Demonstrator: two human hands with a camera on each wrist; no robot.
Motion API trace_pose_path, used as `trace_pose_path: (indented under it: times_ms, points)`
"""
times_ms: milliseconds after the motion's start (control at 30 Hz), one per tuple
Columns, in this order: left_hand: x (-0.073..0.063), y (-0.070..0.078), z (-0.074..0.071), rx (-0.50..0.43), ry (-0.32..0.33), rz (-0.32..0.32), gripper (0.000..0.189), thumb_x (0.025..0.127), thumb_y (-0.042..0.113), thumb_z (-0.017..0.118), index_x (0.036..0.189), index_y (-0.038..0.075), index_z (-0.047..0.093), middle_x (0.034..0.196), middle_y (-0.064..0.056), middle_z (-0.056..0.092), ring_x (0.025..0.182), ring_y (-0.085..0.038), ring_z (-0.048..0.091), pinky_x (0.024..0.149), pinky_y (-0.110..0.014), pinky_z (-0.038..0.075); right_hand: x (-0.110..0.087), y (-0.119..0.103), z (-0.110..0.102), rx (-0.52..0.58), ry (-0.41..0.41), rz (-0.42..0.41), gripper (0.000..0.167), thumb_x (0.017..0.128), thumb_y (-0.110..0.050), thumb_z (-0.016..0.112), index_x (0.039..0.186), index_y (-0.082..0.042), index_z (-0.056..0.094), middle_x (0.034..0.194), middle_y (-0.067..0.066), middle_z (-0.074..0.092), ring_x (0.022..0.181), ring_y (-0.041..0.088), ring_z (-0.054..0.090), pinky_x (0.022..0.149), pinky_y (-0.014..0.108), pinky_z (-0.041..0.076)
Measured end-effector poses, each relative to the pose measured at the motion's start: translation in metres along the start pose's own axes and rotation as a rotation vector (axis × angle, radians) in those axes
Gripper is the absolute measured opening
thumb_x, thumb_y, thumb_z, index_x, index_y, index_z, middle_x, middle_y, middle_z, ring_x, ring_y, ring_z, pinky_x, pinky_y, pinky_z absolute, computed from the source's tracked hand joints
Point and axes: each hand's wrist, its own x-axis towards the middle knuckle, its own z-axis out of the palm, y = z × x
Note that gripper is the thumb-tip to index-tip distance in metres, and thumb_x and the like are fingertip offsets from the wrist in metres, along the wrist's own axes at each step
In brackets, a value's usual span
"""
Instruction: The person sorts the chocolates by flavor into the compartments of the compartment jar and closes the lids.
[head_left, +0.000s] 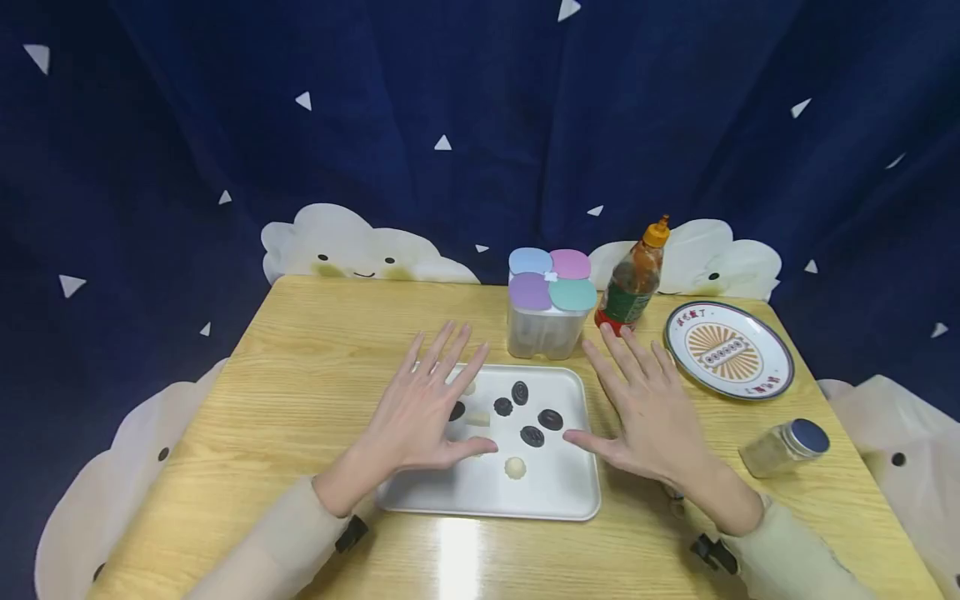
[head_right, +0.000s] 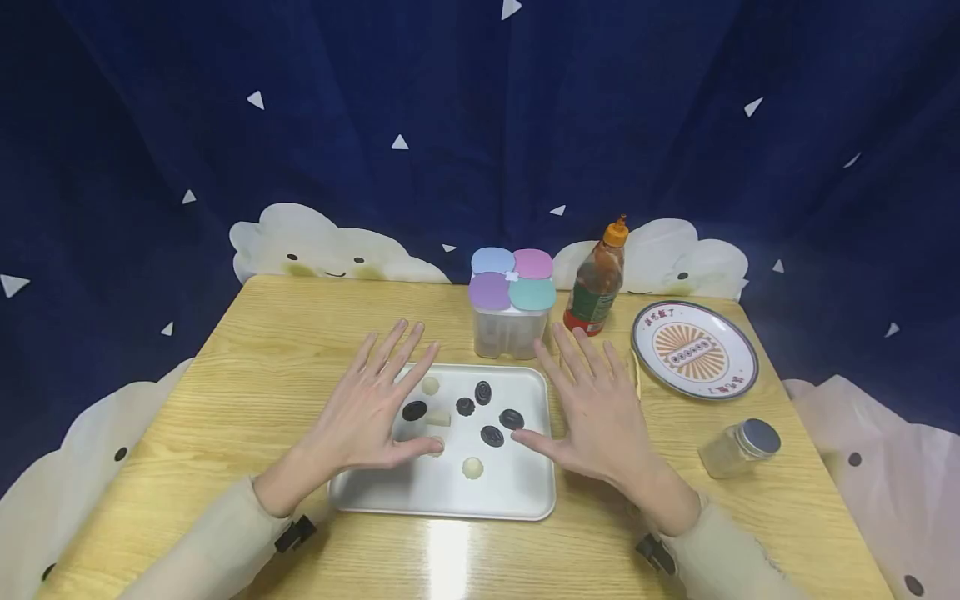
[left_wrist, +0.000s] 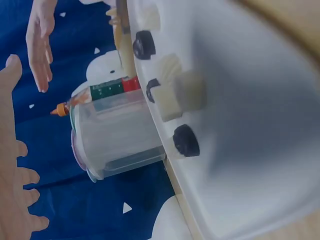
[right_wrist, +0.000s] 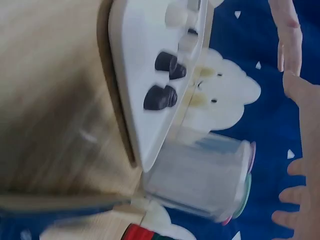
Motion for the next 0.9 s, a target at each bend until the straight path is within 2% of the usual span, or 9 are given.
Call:
trace_pose_path:
  times_ms: [133, 367, 667, 900]
  points:
    - [0.02, -0.007, 0.004, -0.039, -0.01, -0.001, 0.112, 0.085, 0.092, 0.036, 0.167, 0.016, 0.029, 0.174, -0.017, 0.029, 0.163, -0.039, 0.027, 0.13, -0.063, 0.024, 0.012, 0.018, 0.006, 0.024, 0.033, -0.026, 0.111, 0.081, -0.093, 0.048, 0.163, -0.018, 0.04, 0.17, 0.016, 0.039, 0.154, 0.043, 0.039, 0.12, 0.068, 0.032]
    - [0.057, -0.015, 0.012, -0.04, 0.003, 0.007, 0.107, 0.084, 0.082, 0.06, 0.164, 0.015, 0.038, 0.169, -0.016, 0.04, 0.159, -0.038, 0.035, 0.129, -0.061, 0.029, 0.037, 0.041, 0.013, 0.09, 0.026, -0.027, 0.1, 0.085, -0.08, 0.061, 0.161, -0.017, 0.043, 0.168, 0.016, 0.041, 0.15, 0.045, 0.044, 0.118, 0.066, 0.039]
    - [0.103, -0.013, 0.026, 0.023, -0.038, 0.035, 0.084, 0.098, 0.07, 0.055, 0.159, 0.013, 0.045, 0.165, -0.012, 0.047, 0.154, -0.035, 0.043, 0.128, -0.054, 0.034, 0.07, 0.062, 0.021, 0.13, 0.009, -0.015, 0.085, 0.086, -0.056, 0.076, 0.154, -0.013, 0.052, 0.16, 0.019, 0.05, 0.14, 0.046, 0.054, 0.108, 0.064, 0.049]
    - [0.124, -0.009, 0.037, -0.03, -0.038, 0.03, 0.071, 0.101, 0.06, 0.06, 0.154, 0.015, 0.051, 0.156, -0.012, 0.056, 0.147, -0.035, 0.05, 0.124, -0.055, 0.039, 0.086, 0.074, 0.03, 0.13, -0.018, 0.013, 0.071, 0.093, -0.045, 0.076, 0.152, -0.013, 0.054, 0.153, 0.02, 0.056, 0.131, 0.045, 0.059, 0.102, 0.063, 0.052]
